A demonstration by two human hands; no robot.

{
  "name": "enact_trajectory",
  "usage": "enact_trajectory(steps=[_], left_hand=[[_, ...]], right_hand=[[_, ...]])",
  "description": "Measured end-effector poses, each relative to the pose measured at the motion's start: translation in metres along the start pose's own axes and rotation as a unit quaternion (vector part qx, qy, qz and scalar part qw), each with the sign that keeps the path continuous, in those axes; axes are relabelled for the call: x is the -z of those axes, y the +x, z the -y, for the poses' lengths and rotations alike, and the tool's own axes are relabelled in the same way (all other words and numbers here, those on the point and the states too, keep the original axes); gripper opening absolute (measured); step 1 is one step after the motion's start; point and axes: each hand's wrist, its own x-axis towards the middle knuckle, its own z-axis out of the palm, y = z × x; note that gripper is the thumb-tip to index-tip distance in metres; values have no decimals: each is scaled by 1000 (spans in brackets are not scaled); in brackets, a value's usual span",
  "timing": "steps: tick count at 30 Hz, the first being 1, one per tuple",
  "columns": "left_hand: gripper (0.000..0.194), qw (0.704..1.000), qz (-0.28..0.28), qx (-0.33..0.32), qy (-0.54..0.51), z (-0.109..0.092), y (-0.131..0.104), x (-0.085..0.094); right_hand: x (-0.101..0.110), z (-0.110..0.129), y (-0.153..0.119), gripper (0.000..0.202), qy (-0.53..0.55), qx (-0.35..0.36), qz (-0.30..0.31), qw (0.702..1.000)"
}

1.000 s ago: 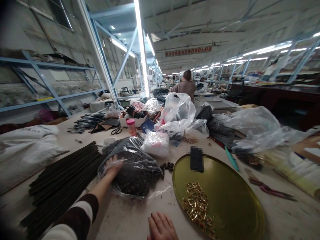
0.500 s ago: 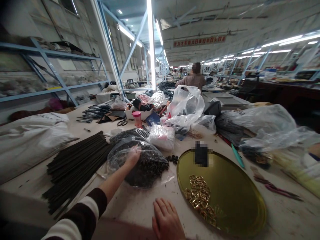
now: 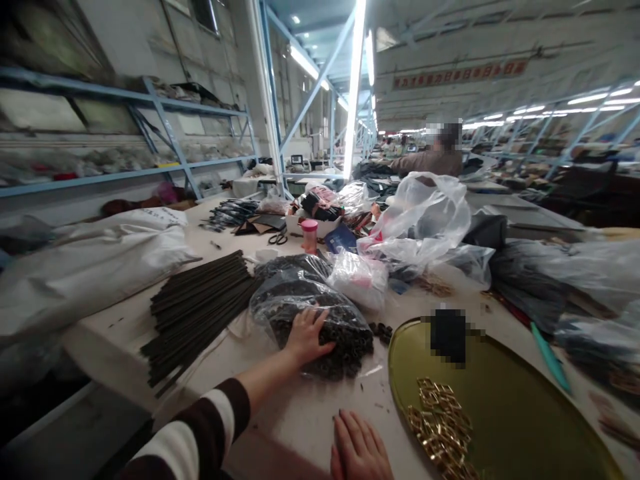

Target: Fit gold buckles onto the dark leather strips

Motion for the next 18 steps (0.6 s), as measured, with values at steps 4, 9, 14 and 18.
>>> enact_trajectory(steps=[4,9,14,18], left_hand=[[80,1000,-3,15,-3,-9,8,-1],[74,1000,10,9,-4,-9,-13,23],[28,998,48,25,32,45,-50,74],[25,978,30,178,103,117,-58,106]], right_hand=[[-5,0,-5,33,-6,11,-12,1000],[-5,-2,-10,34,-4,23,2,1000],[-6,-4,-12,35,-17,30,13,999],[-12,-6,-12,33,-56,59,0,997]])
